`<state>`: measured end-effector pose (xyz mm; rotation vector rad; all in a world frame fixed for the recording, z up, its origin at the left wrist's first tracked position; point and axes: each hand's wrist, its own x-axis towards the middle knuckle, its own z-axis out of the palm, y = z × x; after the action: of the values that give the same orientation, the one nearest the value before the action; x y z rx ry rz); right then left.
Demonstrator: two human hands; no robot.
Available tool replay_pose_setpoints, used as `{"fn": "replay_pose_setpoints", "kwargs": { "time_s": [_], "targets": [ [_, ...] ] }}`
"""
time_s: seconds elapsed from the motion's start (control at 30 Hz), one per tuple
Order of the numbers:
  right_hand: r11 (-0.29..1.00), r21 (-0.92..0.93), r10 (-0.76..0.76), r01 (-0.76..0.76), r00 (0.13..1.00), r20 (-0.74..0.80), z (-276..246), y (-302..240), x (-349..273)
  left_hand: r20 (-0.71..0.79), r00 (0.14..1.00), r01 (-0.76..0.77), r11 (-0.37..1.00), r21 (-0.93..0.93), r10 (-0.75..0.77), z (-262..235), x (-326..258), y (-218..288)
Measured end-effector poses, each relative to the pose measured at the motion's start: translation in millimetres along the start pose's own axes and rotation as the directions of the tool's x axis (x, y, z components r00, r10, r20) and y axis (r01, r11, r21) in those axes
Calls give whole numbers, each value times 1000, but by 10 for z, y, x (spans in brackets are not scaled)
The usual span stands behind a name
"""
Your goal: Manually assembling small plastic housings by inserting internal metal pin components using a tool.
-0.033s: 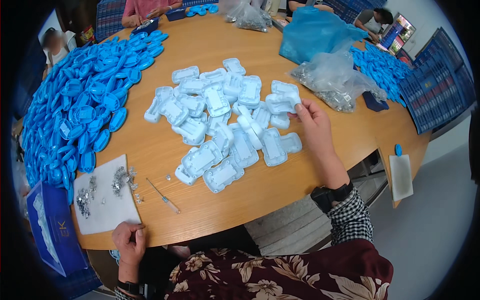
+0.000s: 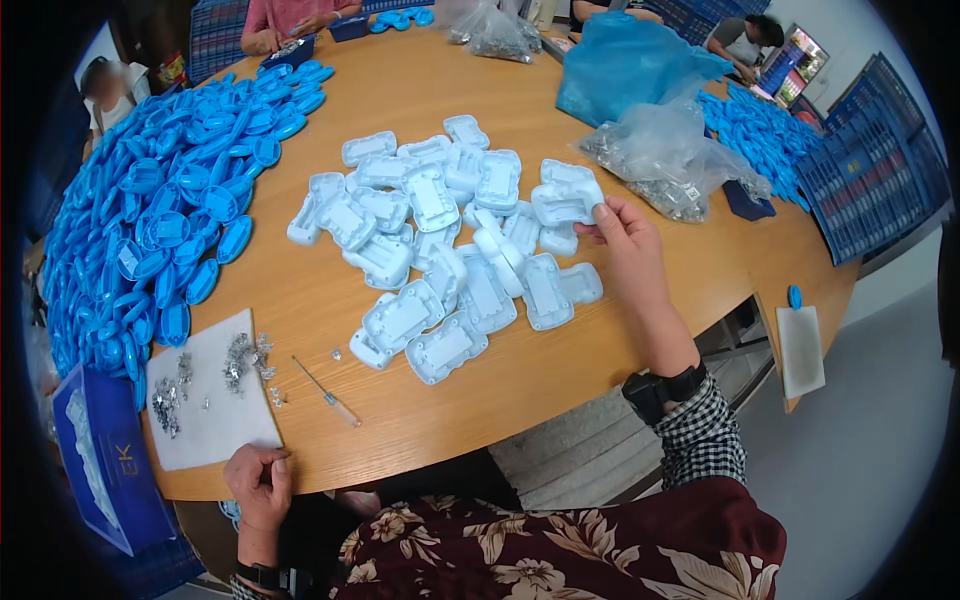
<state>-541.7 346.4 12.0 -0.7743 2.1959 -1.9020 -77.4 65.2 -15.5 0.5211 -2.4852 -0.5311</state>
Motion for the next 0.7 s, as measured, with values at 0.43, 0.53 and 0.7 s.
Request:
{"fn": "replay_pose_setpoints", "kwargs": {
  "time_s": [0.43, 0.53, 0.7],
  "targets": [
    [776, 496, 233, -390, 907, 350, 516, -667, -702, -104, 976, -206, 972, -118, 194, -42, 6, -24],
    [763, 425, 254, -487, 831, 495, 903, -788, -1017, -145, 964, -249, 948, -197, 223, -52, -31, -97],
    [888, 51, 226, -457, 531, 817, 1649, -1178, -1515, 175, 983, 145, 793, -592, -49, -314, -48, -31]
  ]
}}
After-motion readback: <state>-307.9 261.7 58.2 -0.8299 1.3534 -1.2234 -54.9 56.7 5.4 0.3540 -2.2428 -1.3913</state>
